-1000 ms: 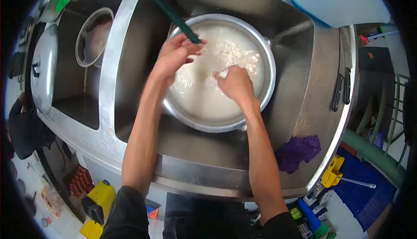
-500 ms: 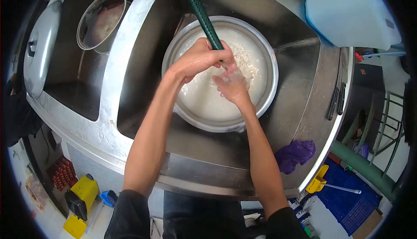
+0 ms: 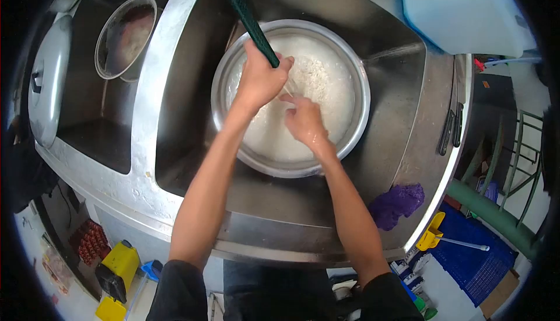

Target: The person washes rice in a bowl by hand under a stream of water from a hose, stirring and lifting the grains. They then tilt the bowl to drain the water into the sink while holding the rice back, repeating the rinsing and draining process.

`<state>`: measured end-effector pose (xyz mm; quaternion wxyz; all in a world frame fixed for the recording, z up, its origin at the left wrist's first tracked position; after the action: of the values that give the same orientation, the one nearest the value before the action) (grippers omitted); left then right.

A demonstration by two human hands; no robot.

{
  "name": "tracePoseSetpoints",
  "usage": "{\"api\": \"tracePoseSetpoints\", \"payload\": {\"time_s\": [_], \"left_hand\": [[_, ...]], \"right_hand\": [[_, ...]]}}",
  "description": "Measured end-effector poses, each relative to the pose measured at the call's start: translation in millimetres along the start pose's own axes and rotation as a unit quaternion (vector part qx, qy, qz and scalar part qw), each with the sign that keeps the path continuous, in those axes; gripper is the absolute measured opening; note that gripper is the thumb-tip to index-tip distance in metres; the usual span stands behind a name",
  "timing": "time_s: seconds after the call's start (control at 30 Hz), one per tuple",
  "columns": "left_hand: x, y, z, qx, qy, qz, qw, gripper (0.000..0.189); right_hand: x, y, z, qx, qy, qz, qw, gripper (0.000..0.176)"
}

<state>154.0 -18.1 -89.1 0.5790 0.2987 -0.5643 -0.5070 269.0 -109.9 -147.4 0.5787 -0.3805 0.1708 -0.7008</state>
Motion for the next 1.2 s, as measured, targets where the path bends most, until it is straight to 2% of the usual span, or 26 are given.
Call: {"api": "tracePoseSetpoints", "payload": {"time_s": [0.03,0.1,0.13,0.17,0.2,0.23,0.3,0.33,0.4,0.5,0.53,0.57,0.63,0.7,0.77,0.83,0.9,0.97,1.03,1.13,1.2], "left_hand": [[-1,-4,2,-0.11,0.117,-0.102,0.982,0.038],[-5,-2,6,-0.129,0.141,-0.101,0.976,0.044],[-10,-2,8,-0.039,0.094,-0.068,0.992,0.042],[-13,-1,10,0.053,0.047,-0.035,0.997,0.04],[-13,2,12,0.09,0.005,-0.013,0.996,0.037],[-13,0,13,0.095,0.006,-0.01,0.995,0.037],[-15,0,14,0.057,0.012,-0.029,0.998,0.034],[-15,0,14,0.059,0.014,-0.03,0.998,0.034],[-14,2,14,0.115,0.018,-0.011,0.993,0.032],[-11,3,16,0.116,0.023,0.0,0.993,0.033],[-17,-5,14,0.094,0.028,-0.019,0.995,0.033],[-18,-6,14,0.094,0.025,-0.018,0.995,0.033],[-19,-5,14,0.066,0.039,-0.014,0.997,0.035],[-21,-8,17,0.032,0.049,-0.03,0.998,0.035],[-23,-12,18,0.0,0.057,-0.049,0.997,0.035],[-26,-13,21,0.012,0.05,-0.042,0.998,0.036],[-24,-9,23,0.012,0.04,-0.035,0.999,0.035],[-22,-7,25,0.003,0.053,-0.029,0.998,0.036],[-21,-6,26,-0.004,0.052,-0.037,0.998,0.036],[-13,1,23,0.002,0.022,-0.038,0.999,0.036],[-12,2,22,0.023,0.005,-0.044,0.999,0.036]], "right_hand": [[2,-5,7,-0.001,-0.007,0.001,1.0,0.031],[6,-21,31,0.117,-0.025,-0.154,0.981,0.03],[3,-15,30,0.118,-0.029,-0.15,0.981,0.03],[-4,-4,29,0.102,0.074,-0.101,0.987,0.035],[-11,9,27,0.085,0.175,-0.052,0.979,0.04],[-24,32,17,0.09,0.172,-0.052,0.98,0.04],[-61,65,2,0.158,0.285,0.085,0.942,0.062],[-67,64,-1,0.159,0.284,0.087,0.942,0.062],[-77,59,-22,0.225,0.201,0.036,0.953,0.079],[-86,42,-47,0.245,0.216,0.018,0.945,0.084],[-84,33,-50,0.252,0.171,-0.019,0.952,0.085],[-80,25,-54,0.252,0.171,-0.022,0.952,0.085],[-75,9,-62,0.264,0.172,0.035,0.948,0.086],[-65,7,-72,0.318,0.145,0.048,0.935,0.089],[-36,0,-68,0.244,0.08,0.029,0.966,0.092],[-14,6,-62,0.275,0.067,0.041,0.958,0.091],[1,16,-52,0.339,-0.008,0.089,0.937,0.089],[5,28,-43,0.333,-0.015,0.087,0.939,0.086],[6,46,-38,0.403,-0.078,-0.009,0.912,0.086],[-7,76,-30,0.353,-0.024,-0.033,0.935,0.088],[-33,115,-47,0.379,-0.046,-0.056,0.922,0.089]]}}
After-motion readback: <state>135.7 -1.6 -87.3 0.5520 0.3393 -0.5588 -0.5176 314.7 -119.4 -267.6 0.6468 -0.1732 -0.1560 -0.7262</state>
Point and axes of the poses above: each hand's wrist, its own x-axis away from the middle knuckle, its own z-axis out of the back of the hand, y = z × x, the point moved 2 cm from there along -x, towards the middle knuckle, and after that the axes turned 3 degrees about z, right-handed, at the moved point
